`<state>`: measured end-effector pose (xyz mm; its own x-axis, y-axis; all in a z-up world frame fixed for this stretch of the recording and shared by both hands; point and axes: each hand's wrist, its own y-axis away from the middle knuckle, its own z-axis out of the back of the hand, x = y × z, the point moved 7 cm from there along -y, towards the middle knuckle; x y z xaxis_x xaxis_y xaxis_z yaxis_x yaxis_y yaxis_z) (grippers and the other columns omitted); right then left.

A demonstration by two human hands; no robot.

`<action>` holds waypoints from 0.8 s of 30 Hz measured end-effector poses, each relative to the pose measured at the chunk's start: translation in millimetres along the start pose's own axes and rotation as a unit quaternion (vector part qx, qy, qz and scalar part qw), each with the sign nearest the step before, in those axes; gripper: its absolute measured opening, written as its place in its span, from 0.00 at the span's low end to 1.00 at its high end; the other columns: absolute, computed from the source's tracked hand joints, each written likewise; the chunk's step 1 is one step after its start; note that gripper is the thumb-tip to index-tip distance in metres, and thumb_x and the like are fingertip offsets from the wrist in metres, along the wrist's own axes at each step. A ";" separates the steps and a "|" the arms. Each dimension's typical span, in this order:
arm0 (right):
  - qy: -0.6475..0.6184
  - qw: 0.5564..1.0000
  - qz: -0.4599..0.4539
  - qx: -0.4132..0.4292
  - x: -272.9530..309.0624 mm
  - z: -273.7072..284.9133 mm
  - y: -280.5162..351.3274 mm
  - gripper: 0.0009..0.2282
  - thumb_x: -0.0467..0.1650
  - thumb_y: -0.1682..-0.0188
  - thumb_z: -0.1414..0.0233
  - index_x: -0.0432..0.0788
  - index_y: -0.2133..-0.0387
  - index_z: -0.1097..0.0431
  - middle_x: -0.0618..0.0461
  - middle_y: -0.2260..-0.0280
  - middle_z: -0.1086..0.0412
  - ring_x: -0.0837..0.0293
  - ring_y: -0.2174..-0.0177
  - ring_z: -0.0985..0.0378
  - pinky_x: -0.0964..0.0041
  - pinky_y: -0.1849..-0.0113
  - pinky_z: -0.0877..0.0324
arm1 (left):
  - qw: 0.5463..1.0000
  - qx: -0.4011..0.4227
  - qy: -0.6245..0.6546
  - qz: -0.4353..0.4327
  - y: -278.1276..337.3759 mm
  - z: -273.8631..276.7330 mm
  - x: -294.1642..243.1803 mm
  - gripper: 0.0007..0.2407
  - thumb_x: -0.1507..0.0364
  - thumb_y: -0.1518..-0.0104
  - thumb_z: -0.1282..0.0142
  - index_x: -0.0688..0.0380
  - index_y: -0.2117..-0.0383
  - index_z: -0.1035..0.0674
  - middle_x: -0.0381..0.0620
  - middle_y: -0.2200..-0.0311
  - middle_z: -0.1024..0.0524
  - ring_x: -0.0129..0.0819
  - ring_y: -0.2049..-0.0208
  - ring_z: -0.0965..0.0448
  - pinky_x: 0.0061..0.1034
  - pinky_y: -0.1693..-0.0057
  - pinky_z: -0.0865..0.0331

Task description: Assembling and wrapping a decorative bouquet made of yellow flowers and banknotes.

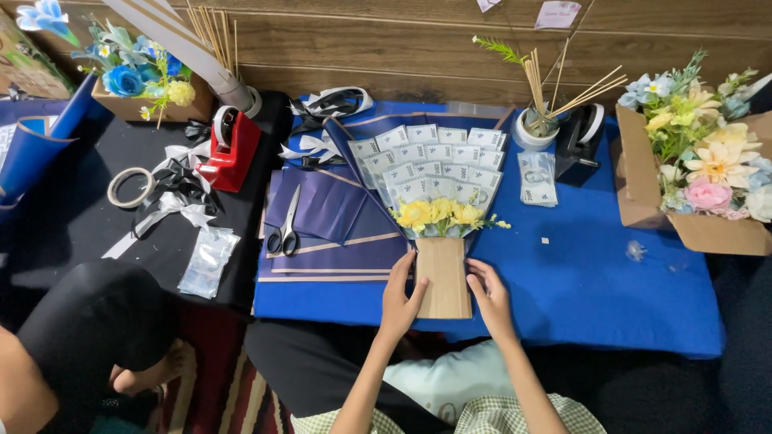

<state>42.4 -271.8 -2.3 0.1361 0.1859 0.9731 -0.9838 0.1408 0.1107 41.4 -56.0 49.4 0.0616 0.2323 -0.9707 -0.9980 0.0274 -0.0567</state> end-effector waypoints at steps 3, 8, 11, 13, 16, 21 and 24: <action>-0.004 1.000 -0.017 0.006 8.7 1.8 1.3 0.20 0.39 0.43 0.50 0.44 0.40 0.32 0.38 0.43 0.32 0.43 0.40 0.34 0.48 0.40 0.41 | 1.000 0.020 0.008 0.009 -0.4 -2.3 -0.3 0.23 0.62 0.33 0.52 0.52 0.32 0.37 0.55 0.37 0.37 0.55 0.34 0.38 0.51 0.32 0.42; -0.002 1.000 -0.013 0.009 13.6 1.3 3.1 0.20 0.39 0.43 0.51 0.43 0.41 0.32 0.41 0.42 0.33 0.45 0.39 0.35 0.50 0.39 0.41 | 0.999 0.029 0.013 0.015 -0.1 -2.7 0.9 0.23 0.62 0.31 0.56 0.51 0.31 0.38 0.56 0.35 0.39 0.56 0.33 0.40 0.52 0.32 0.43; 0.005 1.000 -0.003 0.012 11.8 1.5 2.1 0.20 0.39 0.43 0.51 0.43 0.41 0.31 0.43 0.41 0.34 0.46 0.39 0.35 0.50 0.39 0.41 | 0.999 0.035 0.016 0.019 -0.8 -3.6 2.4 0.22 0.63 0.31 0.58 0.51 0.30 0.39 0.57 0.34 0.40 0.57 0.32 0.41 0.53 0.32 0.44; 0.010 1.000 0.002 0.014 9.7 1.7 1.7 0.20 0.39 0.42 0.51 0.43 0.41 0.31 0.44 0.41 0.34 0.46 0.39 0.35 0.50 0.39 0.41 | 0.999 0.039 0.019 0.022 -0.6 -4.1 3.6 0.23 0.62 0.30 0.60 0.52 0.30 0.40 0.58 0.33 0.41 0.57 0.32 0.42 0.53 0.31 0.45; 0.017 1.000 0.010 0.021 9.3 1.2 1.4 0.20 0.39 0.42 0.52 0.44 0.40 0.32 0.44 0.41 0.34 0.47 0.40 0.34 0.51 0.39 0.40 | 0.999 0.046 0.014 0.022 -0.7 -5.3 5.5 0.23 0.62 0.30 0.62 0.51 0.30 0.41 0.56 0.32 0.42 0.57 0.31 0.45 0.53 0.31 0.47; 0.017 1.000 0.018 0.019 6.7 1.4 1.9 0.19 0.37 0.42 0.52 0.43 0.40 0.32 0.45 0.41 0.34 0.48 0.40 0.34 0.51 0.40 0.40 | 0.998 0.051 0.002 0.026 -0.3 -6.7 9.0 0.22 0.62 0.29 0.63 0.50 0.29 0.42 0.55 0.31 0.43 0.55 0.30 0.47 0.52 0.30 0.49; 0.015 0.999 0.021 0.022 8.3 1.3 1.8 0.20 0.37 0.42 0.52 0.43 0.39 0.33 0.44 0.41 0.35 0.47 0.40 0.34 0.50 0.40 0.40 | 0.998 0.048 0.012 0.030 -0.5 -6.5 8.8 0.23 0.61 0.29 0.63 0.50 0.29 0.42 0.55 0.31 0.43 0.55 0.30 0.46 0.52 0.30 0.49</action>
<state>41.6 -271.3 6.2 0.0972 0.2194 0.9708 -0.9928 0.0895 0.0792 42.3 -60.3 39.4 0.0001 0.2128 -0.9771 -0.9939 0.1074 0.0233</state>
